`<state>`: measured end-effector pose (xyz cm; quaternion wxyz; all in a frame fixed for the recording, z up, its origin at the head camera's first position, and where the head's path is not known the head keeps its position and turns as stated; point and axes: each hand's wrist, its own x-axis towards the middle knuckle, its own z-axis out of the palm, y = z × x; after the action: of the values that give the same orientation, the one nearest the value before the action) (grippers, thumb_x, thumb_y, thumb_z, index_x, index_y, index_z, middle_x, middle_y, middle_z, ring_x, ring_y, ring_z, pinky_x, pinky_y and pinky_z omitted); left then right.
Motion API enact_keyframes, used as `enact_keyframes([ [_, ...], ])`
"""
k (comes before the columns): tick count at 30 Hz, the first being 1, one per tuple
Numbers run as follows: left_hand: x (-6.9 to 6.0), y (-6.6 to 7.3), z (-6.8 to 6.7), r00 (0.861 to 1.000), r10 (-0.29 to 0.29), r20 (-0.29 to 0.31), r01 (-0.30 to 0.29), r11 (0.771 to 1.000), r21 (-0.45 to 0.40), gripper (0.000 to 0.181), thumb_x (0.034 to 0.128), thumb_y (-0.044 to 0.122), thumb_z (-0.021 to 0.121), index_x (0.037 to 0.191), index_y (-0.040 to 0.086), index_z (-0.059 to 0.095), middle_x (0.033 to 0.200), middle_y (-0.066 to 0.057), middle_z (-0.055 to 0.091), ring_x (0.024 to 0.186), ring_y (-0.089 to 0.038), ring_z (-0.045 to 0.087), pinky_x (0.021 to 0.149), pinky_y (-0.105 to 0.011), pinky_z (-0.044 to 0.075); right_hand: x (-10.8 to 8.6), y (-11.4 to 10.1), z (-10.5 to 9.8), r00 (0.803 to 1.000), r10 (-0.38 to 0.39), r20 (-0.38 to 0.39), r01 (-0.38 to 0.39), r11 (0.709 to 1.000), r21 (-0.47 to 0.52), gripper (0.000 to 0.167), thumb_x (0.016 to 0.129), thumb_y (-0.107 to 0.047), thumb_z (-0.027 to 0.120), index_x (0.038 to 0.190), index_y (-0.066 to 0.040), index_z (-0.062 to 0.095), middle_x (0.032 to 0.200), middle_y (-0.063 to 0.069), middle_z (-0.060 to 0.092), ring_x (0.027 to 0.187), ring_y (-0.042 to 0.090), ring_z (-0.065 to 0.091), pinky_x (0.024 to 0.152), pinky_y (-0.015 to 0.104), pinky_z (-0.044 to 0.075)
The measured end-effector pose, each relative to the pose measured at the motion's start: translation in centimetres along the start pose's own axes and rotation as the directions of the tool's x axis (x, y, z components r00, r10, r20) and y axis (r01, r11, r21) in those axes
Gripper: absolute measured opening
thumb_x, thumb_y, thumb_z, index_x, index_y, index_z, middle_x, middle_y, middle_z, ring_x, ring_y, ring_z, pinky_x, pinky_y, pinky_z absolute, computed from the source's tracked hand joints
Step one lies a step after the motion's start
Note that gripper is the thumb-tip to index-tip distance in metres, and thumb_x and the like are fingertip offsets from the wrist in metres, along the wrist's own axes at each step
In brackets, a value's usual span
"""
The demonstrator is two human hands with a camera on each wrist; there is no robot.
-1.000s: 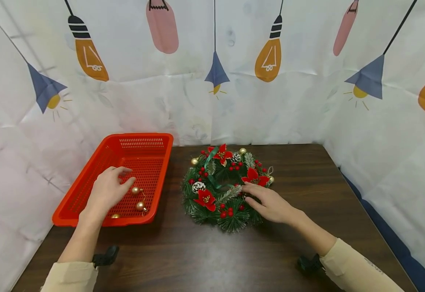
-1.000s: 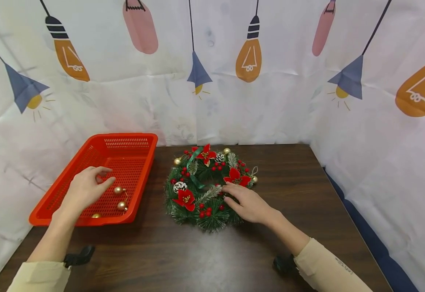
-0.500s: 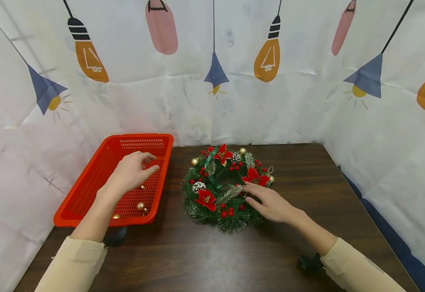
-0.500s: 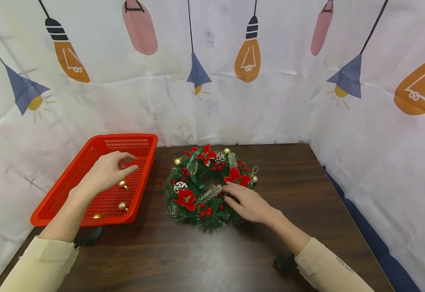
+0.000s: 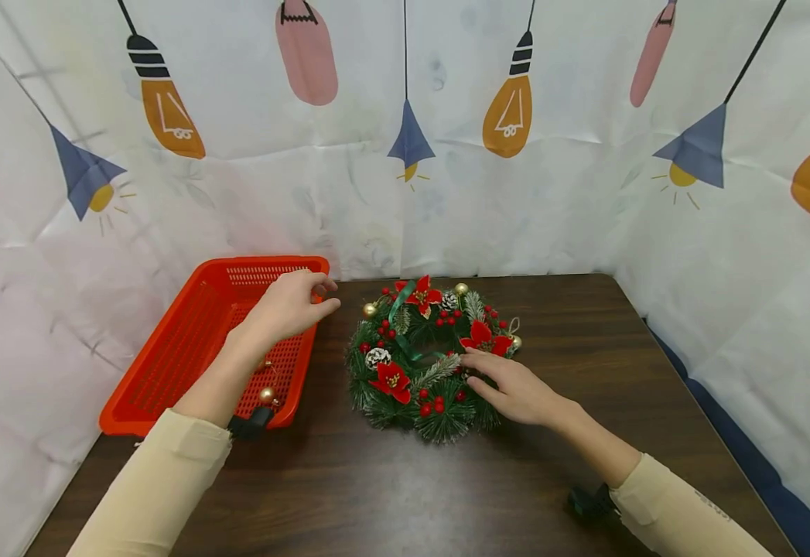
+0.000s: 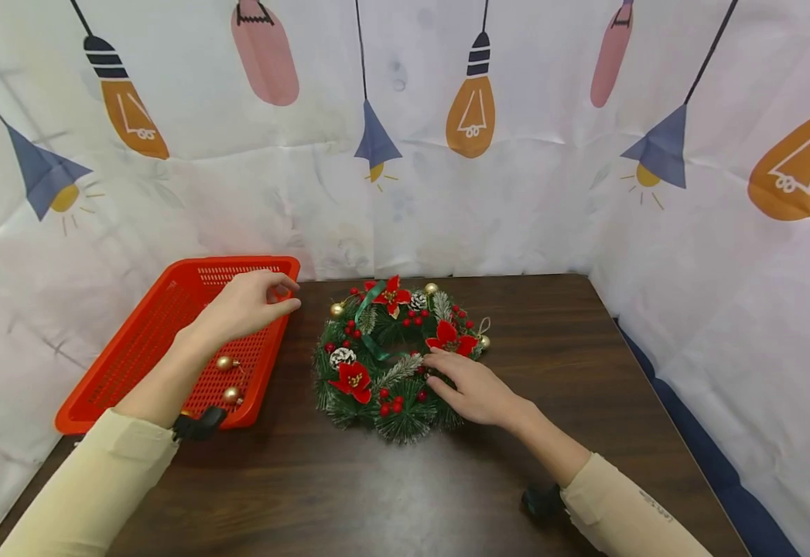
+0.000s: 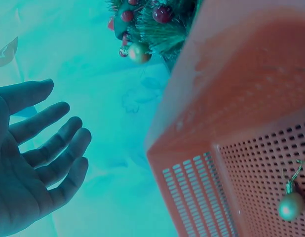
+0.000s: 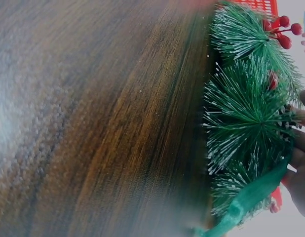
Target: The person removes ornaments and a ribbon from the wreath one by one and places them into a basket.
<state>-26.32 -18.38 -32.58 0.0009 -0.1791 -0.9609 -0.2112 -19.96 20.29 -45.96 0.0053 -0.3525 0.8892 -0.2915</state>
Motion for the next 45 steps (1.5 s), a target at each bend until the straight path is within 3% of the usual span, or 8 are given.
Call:
enact_keyframes([
  [11,2.3,1.1,1.5,1.000,0.015,0.025,-0.013,0.998,-0.067,0.030,0.0991,0.022,0.069,0.120,0.001,0.071,0.113,-0.017,0.068,0.103,-0.034,0.064,0.087,-0.050,0.052,0.1,-0.2,-0.1,1.000,0.001,-0.006,-0.001,1.000,0.003,0.045,0.110,-0.031,0.051,0.149,-0.007,0.054,0.156,0.016,0.045,0.146,0.030,0.040,0.113,0.055,0.036],
  [18,3.7,1.4,2.8,0.999,-0.004,0.041,0.008,0.995,-0.102,0.031,0.0993,0.023,0.070,0.121,0.002,0.070,0.117,-0.017,0.069,0.105,-0.034,0.064,0.087,-0.050,0.053,0.1,-0.3,0.1,1.000,0.008,-0.004,-0.008,1.000,0.010,0.046,0.110,-0.031,0.050,0.149,-0.007,0.054,0.155,0.017,0.046,0.146,0.031,0.040,0.113,0.055,0.036],
  [31,5.9,0.2,5.0,0.996,-0.040,0.076,0.045,0.997,-0.062,0.030,0.0973,0.019,0.071,0.120,-0.001,0.070,0.115,-0.019,0.070,0.106,-0.036,0.065,0.092,-0.050,0.052,0.0,-0.4,0.1,1.000,0.013,-0.002,-0.013,1.000,0.020,0.046,0.110,-0.032,0.051,0.148,-0.007,0.055,0.156,0.016,0.045,0.146,0.030,0.039,0.113,0.055,0.035],
  [38,6.3,0.1,5.8,0.992,-0.062,0.106,0.061,0.998,0.009,0.033,0.0968,0.021,0.072,0.122,0.001,0.069,0.116,-0.018,0.069,0.105,-0.036,0.065,0.089,-0.051,0.053,0.0,-0.3,0.1,1.000,0.018,-0.006,-0.018,1.000,0.006,0.045,0.110,-0.031,0.051,0.149,-0.007,0.054,0.156,0.016,0.046,0.146,0.030,0.040,0.113,0.055,0.036],
  [45,6.6,-0.4,6.3,0.990,-0.044,0.133,0.043,0.999,0.005,0.034,0.0959,0.023,0.073,0.120,-0.002,0.070,0.117,-0.018,0.069,0.106,-0.036,0.065,0.091,-0.050,0.053,0.0,-0.4,0.3,1.000,0.021,0.001,-0.021,1.000,0.009,0.045,0.110,-0.031,0.051,0.149,-0.007,0.054,0.156,0.016,0.045,0.146,0.030,0.039,0.113,0.055,0.036],
])
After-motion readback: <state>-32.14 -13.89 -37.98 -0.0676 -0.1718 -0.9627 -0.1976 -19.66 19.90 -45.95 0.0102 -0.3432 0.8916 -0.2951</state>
